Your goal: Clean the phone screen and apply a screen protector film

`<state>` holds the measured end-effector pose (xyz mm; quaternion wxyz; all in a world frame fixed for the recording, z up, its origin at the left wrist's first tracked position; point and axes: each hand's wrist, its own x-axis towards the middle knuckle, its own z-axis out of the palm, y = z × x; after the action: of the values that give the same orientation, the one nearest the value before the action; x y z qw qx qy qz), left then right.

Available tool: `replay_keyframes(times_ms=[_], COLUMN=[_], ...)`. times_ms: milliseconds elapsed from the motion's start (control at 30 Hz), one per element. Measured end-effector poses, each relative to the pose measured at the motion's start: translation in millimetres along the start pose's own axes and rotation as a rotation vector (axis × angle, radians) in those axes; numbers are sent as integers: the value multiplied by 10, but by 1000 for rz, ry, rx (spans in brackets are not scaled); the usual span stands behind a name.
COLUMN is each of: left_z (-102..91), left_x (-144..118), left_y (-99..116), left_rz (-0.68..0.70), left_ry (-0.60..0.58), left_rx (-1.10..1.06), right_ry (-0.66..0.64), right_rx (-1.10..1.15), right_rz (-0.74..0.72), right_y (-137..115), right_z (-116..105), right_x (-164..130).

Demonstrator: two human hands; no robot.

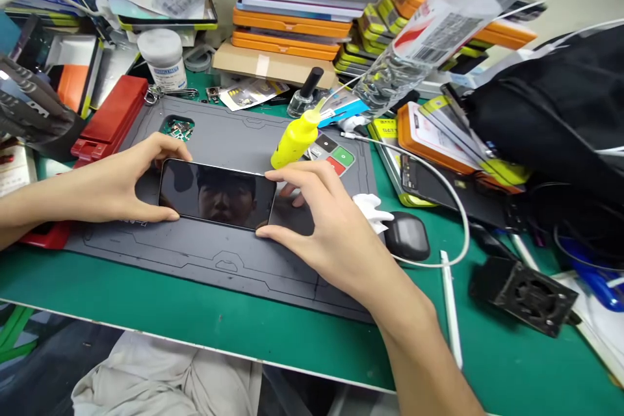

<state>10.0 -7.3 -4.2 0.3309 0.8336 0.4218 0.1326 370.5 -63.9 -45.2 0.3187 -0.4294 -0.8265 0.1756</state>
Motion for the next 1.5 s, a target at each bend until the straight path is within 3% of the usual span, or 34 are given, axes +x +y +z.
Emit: replay_keyframes(times_ms=[267,500,800,1100,1500], left_z=[-95,-135,-151,-140,-225], left_x=[44,63,72,80,64], left_y=[-67,29,-3,3,9], left_rz=[-34,-70,-39,-38,-10], left_ry=[-115,-15,-92,-71,-128], left_rx=[-149,-135,-126,-95,-68], right_ry=[-36,-37,-33,-32,-72], right_rx=[62,110,142,152,122], right_rz=[60,96,112,112,129], right_y=[55,18,16,16,-8], right_z=[30,54,56,77,38], right_x=[-13,-10,-9,2,34])
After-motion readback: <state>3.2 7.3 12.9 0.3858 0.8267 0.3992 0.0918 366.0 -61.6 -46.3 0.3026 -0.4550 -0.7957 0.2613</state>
